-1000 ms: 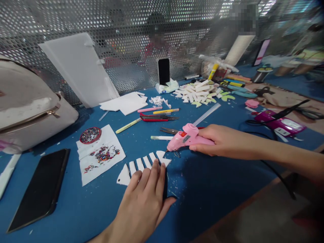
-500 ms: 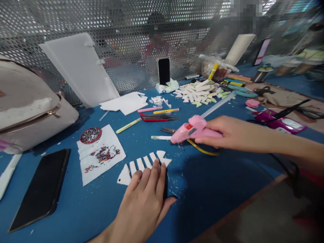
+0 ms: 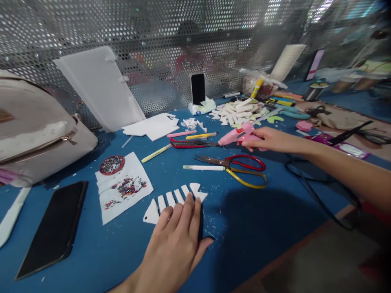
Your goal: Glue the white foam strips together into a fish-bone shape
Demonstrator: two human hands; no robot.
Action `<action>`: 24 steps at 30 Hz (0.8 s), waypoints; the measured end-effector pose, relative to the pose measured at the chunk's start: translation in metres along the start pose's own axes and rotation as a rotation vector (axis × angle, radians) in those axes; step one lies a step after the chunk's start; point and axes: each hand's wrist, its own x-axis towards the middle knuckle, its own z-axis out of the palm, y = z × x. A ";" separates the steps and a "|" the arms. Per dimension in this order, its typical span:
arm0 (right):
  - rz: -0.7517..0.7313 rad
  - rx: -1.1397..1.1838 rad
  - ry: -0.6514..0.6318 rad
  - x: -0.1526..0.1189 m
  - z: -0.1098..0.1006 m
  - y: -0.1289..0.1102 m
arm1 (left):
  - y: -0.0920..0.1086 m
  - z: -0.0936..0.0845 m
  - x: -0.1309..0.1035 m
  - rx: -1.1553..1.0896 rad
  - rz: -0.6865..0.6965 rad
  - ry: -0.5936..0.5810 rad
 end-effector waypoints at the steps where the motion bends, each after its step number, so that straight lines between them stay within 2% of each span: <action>1: -0.006 0.002 0.002 0.001 0.002 0.003 | 0.000 0.000 0.000 0.001 -0.001 0.003; 7: -0.004 -0.021 0.002 -0.001 0.011 0.020 | 0.001 0.001 0.001 0.003 0.003 0.019; 14: -0.010 -0.212 0.034 -0.002 0.009 0.032 | 0.001 -0.001 0.000 -0.003 -0.003 0.013; 18: 0.001 -0.424 0.127 -0.028 0.009 0.034 | 0.001 0.000 0.001 -0.001 -0.006 0.024; 20: 0.038 -0.782 0.237 -0.053 0.014 0.024 | 0.001 0.000 0.001 0.000 -0.008 0.024; 21: 0.056 -0.858 0.273 -0.066 0.019 0.015 | 0.001 0.000 0.002 -0.001 -0.010 0.018; 22: 0.044 -0.848 0.306 -0.079 0.023 0.001 | 0.001 -0.001 0.002 -0.001 -0.009 0.014; 23: -0.031 -0.783 0.361 -0.089 0.028 -0.015 | 0.001 -0.001 0.002 0.000 -0.011 0.006; 24: -0.197 -0.686 0.360 -0.097 0.032 -0.034 | 0.001 -0.001 0.002 0.003 -0.011 0.004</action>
